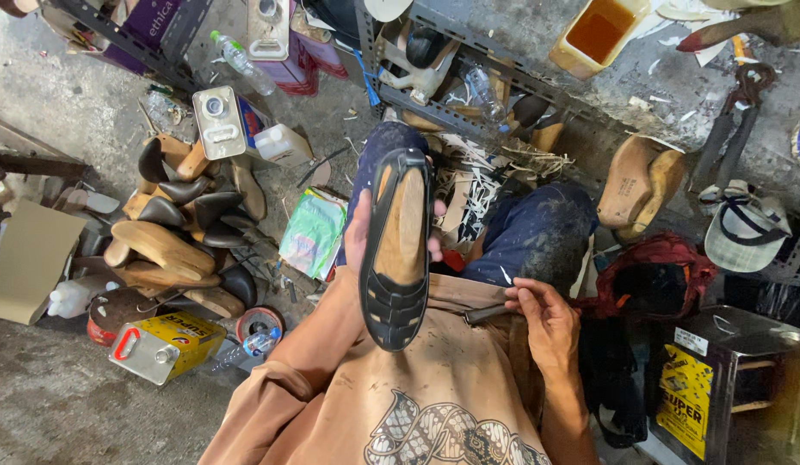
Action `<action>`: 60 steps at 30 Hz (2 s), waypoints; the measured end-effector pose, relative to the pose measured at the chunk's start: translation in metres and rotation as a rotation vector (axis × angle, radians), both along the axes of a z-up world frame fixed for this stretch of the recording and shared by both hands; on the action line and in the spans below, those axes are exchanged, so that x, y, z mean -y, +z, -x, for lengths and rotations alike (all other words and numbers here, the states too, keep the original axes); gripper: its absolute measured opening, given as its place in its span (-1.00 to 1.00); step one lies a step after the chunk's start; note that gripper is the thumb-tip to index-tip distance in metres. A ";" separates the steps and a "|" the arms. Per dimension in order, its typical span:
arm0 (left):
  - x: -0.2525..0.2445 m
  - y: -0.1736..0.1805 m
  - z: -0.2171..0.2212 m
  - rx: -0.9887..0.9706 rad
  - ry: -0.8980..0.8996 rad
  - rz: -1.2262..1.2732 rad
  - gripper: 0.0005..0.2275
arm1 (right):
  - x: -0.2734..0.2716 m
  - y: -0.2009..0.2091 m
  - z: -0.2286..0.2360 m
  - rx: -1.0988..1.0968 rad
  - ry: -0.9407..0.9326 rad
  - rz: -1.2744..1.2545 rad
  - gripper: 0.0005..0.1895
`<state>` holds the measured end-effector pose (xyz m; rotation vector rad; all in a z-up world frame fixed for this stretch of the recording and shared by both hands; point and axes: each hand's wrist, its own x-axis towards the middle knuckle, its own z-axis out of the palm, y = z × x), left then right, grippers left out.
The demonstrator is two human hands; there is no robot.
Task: The person uses a hammer and a metal tool to tap and shape the sole of a black sandal. They then pick up a black shoe upper and apply a white substance from a green packet to the inside edge of the shoe.
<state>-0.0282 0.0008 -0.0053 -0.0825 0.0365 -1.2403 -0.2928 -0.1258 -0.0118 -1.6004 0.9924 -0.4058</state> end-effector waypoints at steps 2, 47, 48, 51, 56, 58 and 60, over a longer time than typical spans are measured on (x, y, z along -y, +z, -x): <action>-0.003 0.002 0.004 -0.037 -0.044 -0.003 -0.26 | 0.000 0.000 0.000 -0.019 0.016 0.004 -0.81; 0.009 0.030 0.005 1.213 -0.677 -0.292 0.13 | 0.133 0.065 -0.038 0.002 0.076 0.427 -0.69; 0.014 0.038 0.004 1.216 -0.683 -0.284 0.13 | 0.169 0.054 -0.036 0.000 0.067 0.431 -0.69; 0.017 0.024 0.006 0.955 -0.591 -0.298 -0.12 | 0.251 0.033 -0.033 -0.317 -0.039 1.080 -0.60; 0.011 -0.007 0.004 0.769 -0.364 -0.410 -0.26 | 0.291 0.000 -0.043 -0.656 -0.174 0.885 -0.22; 0.033 0.046 -0.010 1.023 -0.318 -0.344 -0.23 | 0.316 -0.008 -0.039 -0.467 -0.243 0.841 -0.42; 0.041 0.069 -0.016 1.282 -0.289 -0.257 -0.16 | 0.304 -0.007 -0.030 -0.290 -0.334 0.787 -0.59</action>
